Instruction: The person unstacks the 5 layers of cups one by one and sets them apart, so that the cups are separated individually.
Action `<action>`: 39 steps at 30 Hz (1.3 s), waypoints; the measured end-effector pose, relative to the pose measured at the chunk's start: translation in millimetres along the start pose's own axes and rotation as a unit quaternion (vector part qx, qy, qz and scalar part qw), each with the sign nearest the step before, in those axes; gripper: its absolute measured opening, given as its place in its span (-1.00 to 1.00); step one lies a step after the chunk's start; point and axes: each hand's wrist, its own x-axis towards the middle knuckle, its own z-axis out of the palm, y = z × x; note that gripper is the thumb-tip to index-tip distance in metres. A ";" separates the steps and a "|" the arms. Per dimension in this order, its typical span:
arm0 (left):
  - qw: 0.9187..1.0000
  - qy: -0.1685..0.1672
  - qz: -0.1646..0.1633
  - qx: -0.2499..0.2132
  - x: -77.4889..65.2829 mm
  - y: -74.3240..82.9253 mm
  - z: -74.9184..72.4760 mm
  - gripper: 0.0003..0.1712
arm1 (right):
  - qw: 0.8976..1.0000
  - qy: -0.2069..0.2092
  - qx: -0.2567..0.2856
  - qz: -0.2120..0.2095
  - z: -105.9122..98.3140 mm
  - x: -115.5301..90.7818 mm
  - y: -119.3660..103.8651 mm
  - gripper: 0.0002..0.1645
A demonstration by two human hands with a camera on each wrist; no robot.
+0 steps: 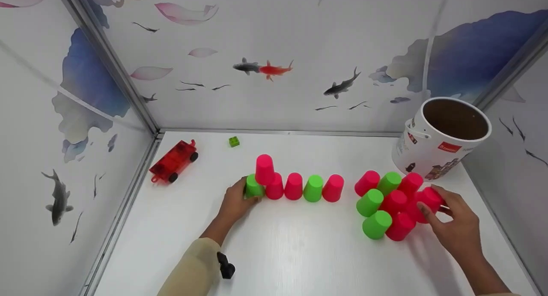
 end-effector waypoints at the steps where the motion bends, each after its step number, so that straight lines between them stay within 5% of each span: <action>1: 1.000 -0.001 -0.002 0.000 0.2 -0.4 0.0 -0.25 | 1.000 0.004 -0.005 0.008 -1.7 -2.1 3.1 -0.10; 9: 1.000 0.001 -0.002 0.001 1.0 -0.1 -0.9 -0.25 | 0.998 0.002 -0.027 0.062 -3.9 -16.6 21.2 -0.15; 19: 1.000 0.001 -0.002 -0.004 1.1 4.4 0.2 -0.25 | 0.993 -0.044 -0.063 0.093 24.9 -46.2 46.6 -0.07; 39: 1.000 -0.002 -0.011 0.003 -1.5 4.9 -0.7 -0.26 | 0.982 -0.094 -0.060 0.150 30.1 -47.6 50.0 0.03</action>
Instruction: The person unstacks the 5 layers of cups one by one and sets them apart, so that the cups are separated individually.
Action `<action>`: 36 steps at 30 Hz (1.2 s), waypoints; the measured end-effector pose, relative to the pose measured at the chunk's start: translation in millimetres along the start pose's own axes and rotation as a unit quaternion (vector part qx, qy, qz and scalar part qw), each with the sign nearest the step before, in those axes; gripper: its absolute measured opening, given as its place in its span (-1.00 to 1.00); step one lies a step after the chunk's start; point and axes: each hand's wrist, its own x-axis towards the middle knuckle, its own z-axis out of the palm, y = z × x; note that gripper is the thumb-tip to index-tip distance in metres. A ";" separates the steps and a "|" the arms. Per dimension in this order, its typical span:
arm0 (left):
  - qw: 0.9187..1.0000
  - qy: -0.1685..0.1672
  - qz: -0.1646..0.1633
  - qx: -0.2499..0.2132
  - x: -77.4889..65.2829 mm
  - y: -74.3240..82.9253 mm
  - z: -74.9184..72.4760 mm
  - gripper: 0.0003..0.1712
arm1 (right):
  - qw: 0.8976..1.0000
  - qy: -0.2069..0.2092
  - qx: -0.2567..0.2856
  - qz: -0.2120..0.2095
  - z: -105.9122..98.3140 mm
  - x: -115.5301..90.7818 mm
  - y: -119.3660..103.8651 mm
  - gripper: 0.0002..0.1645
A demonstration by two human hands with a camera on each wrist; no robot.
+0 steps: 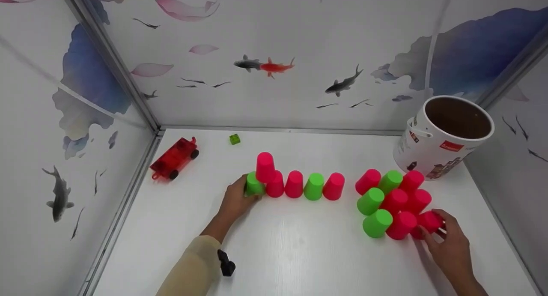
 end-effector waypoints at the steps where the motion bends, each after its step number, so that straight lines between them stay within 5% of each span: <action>1: 1.000 0.000 0.001 0.000 -0.1 0.2 -0.4 -0.27 | 1.000 -0.006 0.001 0.008 -0.4 0.8 -0.7 0.04; 7: 1.000 0.003 0.006 -0.003 0.6 1.2 -2.2 -0.26 | 0.998 -0.029 0.019 0.052 -4.9 3.6 -3.0 0.15; 11: 1.000 0.001 0.003 -0.001 0.2 1.1 -1.7 -0.26 | 0.998 0.026 0.031 0.040 -9.3 2.5 -5.9 0.08; 16: 1.000 0.005 0.006 -0.003 -0.5 1.0 -1.8 -0.28 | 0.984 0.154 0.074 -0.041 -18.4 5.3 -28.9 -0.16; 19: 1.000 0.011 0.012 -0.002 0.0 0.0 -1.9 -0.28 | 0.972 0.175 0.097 -0.126 -21.8 14.1 -55.1 -0.18; 24: 1.000 0.009 0.010 -0.001 1.1 -2.3 -0.5 -0.30 | 0.958 0.138 0.122 -0.221 -15.6 31.7 -103.6 -0.16; 30: 1.000 0.009 0.008 -0.004 1.7 -2.0 1.1 -0.28 | 0.958 0.077 0.114 -0.253 4.8 52.3 -158.6 -0.30; 36: 1.000 0.006 0.001 -0.003 0.3 -2.1 1.9 -0.27 | 0.944 0.044 0.106 -0.308 32.0 66.1 -213.7 -0.31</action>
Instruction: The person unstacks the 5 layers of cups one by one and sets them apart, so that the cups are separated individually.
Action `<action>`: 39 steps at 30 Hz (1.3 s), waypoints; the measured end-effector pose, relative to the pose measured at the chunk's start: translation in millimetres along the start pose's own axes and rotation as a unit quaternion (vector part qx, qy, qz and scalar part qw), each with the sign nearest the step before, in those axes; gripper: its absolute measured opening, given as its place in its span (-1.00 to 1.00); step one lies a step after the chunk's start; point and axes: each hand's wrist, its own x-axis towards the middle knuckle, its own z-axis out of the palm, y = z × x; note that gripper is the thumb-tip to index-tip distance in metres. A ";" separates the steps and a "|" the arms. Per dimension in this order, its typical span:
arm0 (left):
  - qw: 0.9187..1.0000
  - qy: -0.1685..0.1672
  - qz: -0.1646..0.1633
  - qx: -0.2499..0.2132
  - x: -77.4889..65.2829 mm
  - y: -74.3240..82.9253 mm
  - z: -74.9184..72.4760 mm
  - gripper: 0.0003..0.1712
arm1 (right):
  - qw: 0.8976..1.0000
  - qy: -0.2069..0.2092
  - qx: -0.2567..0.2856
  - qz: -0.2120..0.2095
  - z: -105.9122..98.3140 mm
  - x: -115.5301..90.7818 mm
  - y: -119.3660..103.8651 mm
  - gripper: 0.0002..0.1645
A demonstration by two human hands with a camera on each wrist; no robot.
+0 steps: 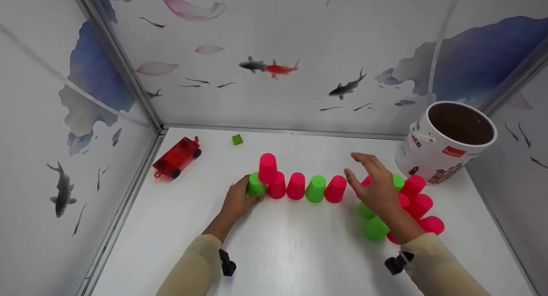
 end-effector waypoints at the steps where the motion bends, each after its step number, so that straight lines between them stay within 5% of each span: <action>1: 1.000 -0.001 -0.003 0.000 -0.3 0.0 0.1 -0.27 | 1.000 -0.010 0.000 -0.007 6.9 4.7 -6.2 -0.30; 17: 1.000 -0.001 -0.005 0.008 2.4 3.2 -0.2 -0.33 | 0.980 -0.196 0.010 0.030 101.6 35.2 -81.6 -0.07; 28: 1.000 -0.008 -0.014 0.007 1.0 4.7 -1.8 -0.19 | 0.972 -0.216 0.050 0.074 140.2 45.8 -100.2 -0.01; 39: 1.000 -0.002 -0.008 0.011 -0.1 5.0 -2.8 -0.22 | 0.973 -0.195 0.092 0.076 146.9 43.5 -100.3 -0.14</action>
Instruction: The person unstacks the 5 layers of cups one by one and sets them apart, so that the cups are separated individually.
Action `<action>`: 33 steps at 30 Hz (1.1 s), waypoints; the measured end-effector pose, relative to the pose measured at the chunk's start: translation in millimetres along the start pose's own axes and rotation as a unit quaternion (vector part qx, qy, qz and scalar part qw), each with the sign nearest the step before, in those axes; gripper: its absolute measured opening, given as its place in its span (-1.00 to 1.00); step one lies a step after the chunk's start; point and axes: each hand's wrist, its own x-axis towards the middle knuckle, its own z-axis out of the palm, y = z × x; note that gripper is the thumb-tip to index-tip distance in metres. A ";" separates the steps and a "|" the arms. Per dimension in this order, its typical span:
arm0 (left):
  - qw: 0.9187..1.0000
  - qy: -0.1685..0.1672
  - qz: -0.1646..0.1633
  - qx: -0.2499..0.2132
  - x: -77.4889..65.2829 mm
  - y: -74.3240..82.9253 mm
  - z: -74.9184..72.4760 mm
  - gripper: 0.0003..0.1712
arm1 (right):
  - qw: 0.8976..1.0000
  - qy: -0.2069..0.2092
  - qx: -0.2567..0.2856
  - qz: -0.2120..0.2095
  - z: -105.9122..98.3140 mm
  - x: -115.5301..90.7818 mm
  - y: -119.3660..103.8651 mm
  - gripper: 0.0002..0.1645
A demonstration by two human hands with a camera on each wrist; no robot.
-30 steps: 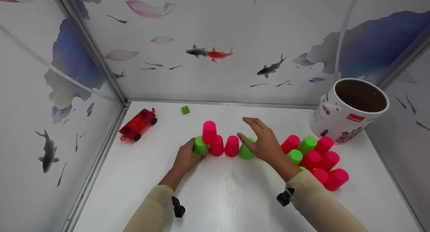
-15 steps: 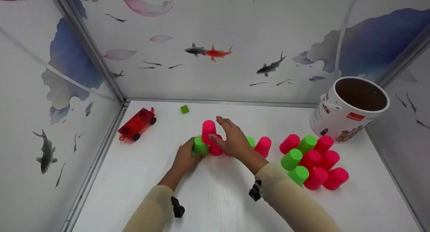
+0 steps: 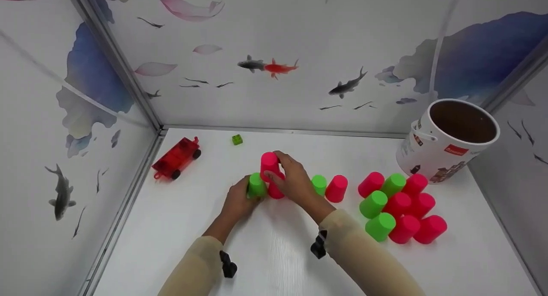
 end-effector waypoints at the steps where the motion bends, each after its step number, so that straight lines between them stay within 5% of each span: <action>1: 1.000 -0.001 0.001 -0.001 0.0 -0.5 0.5 -0.22 | 1.000 0.004 0.007 -0.006 -1.8 -1.1 0.4 -0.14; 15: 1.000 0.005 0.007 0.006 1.3 -1.5 2.2 -0.29 | 0.998 0.020 0.005 -0.065 -48.2 -33.3 23.9 -0.16; 28: 1.000 0.003 0.007 0.004 0.9 -1.8 2.6 -0.30 | 0.995 0.064 -0.048 -0.067 -97.5 -99.7 61.3 -0.04; 33: 1.000 0.002 0.011 0.002 1.8 -5.3 3.6 -0.25 | 0.996 0.053 -0.065 -0.024 -116.5 -130.6 78.1 0.00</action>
